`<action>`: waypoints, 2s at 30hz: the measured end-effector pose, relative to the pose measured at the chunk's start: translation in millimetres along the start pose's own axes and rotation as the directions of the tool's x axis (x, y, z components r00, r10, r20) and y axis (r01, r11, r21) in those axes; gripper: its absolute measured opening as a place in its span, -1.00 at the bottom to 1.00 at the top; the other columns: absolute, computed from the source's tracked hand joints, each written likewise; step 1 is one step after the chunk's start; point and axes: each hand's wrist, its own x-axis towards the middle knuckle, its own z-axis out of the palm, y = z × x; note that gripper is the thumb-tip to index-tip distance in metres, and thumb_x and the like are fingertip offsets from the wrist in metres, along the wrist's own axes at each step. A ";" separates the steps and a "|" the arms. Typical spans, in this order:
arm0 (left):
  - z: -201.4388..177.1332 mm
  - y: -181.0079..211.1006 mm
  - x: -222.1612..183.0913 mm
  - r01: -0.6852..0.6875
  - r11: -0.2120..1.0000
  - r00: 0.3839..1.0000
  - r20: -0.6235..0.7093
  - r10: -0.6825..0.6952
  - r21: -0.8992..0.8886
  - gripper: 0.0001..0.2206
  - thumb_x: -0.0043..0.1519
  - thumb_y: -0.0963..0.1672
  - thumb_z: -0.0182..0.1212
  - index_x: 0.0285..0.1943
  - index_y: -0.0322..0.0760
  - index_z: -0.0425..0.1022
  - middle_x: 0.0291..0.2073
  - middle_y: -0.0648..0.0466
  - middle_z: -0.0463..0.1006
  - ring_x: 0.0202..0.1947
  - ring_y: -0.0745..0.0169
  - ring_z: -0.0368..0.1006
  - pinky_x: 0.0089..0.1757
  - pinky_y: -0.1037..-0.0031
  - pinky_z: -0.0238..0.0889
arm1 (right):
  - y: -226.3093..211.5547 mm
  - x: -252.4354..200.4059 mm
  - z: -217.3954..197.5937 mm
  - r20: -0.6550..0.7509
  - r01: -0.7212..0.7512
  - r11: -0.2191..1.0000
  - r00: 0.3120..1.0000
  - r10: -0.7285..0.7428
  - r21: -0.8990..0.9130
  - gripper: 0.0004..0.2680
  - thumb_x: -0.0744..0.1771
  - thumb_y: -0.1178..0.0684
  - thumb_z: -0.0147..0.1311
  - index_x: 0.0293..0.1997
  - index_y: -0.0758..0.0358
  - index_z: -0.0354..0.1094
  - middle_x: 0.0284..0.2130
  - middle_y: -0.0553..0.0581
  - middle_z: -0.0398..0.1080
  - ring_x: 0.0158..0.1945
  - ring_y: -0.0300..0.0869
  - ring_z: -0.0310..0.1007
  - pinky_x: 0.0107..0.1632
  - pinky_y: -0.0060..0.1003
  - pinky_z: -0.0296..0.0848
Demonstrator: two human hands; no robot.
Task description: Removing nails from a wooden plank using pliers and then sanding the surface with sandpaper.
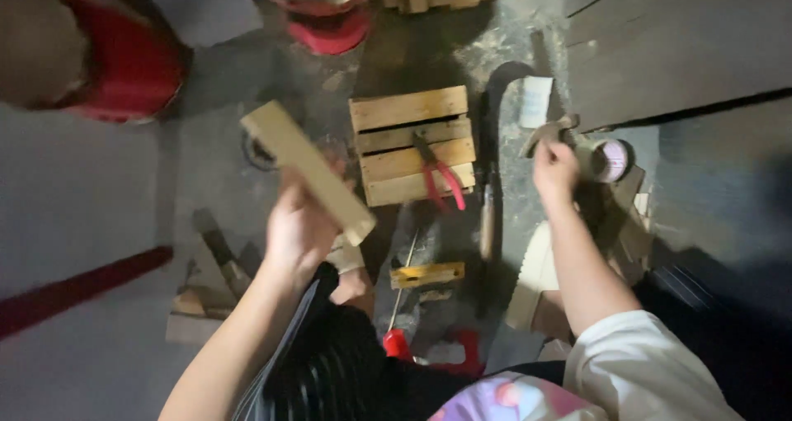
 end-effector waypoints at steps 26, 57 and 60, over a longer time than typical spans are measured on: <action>-303.4 -41.7 -180.2 0.595 0.439 0.428 -0.727 0.536 0.674 -0.58 0.38 0.01 0.17 0.28 -0.34 0.47 0.14 -0.14 0.46 0.14 -0.14 0.34 0.11 0.00 0.24 | -292.9 -128.7 -192.4 0.444 0.389 0.834 0.714 -0.541 0.392 -0.79 0.31 0.11 -0.01 0.04 0.10 0.25 -0.07 -0.06 0.41 -0.08 -0.22 0.37 -0.02 -0.25 0.38; -336.8 -74.7 -121.2 0.057 -0.072 0.474 0.037 0.880 0.996 -0.43 0.17 -0.14 0.40 0.36 -0.48 0.32 0.01 -0.39 0.44 -0.02 -0.42 0.46 -0.10 -0.03 0.43 | -234.2 -109.7 -139.9 0.330 0.506 0.640 0.572 -0.751 0.579 -0.54 0.33 0.22 0.20 0.37 0.54 0.13 -0.05 0.47 0.45 0.04 0.19 0.48 0.04 0.08 0.44; -325.9 -41.5 -140.1 0.420 0.093 0.527 -0.326 0.785 0.903 -0.23 0.21 0.12 0.28 0.54 -0.10 -0.01 0.30 -0.31 0.10 0.26 -0.34 0.01 0.11 -0.19 -0.02 | -232.6 -110.4 -140.6 0.338 0.504 0.645 0.572 -0.748 0.574 -0.54 0.32 0.21 0.21 0.36 0.52 0.14 -0.05 0.45 0.46 0.06 0.18 0.48 0.05 0.08 0.45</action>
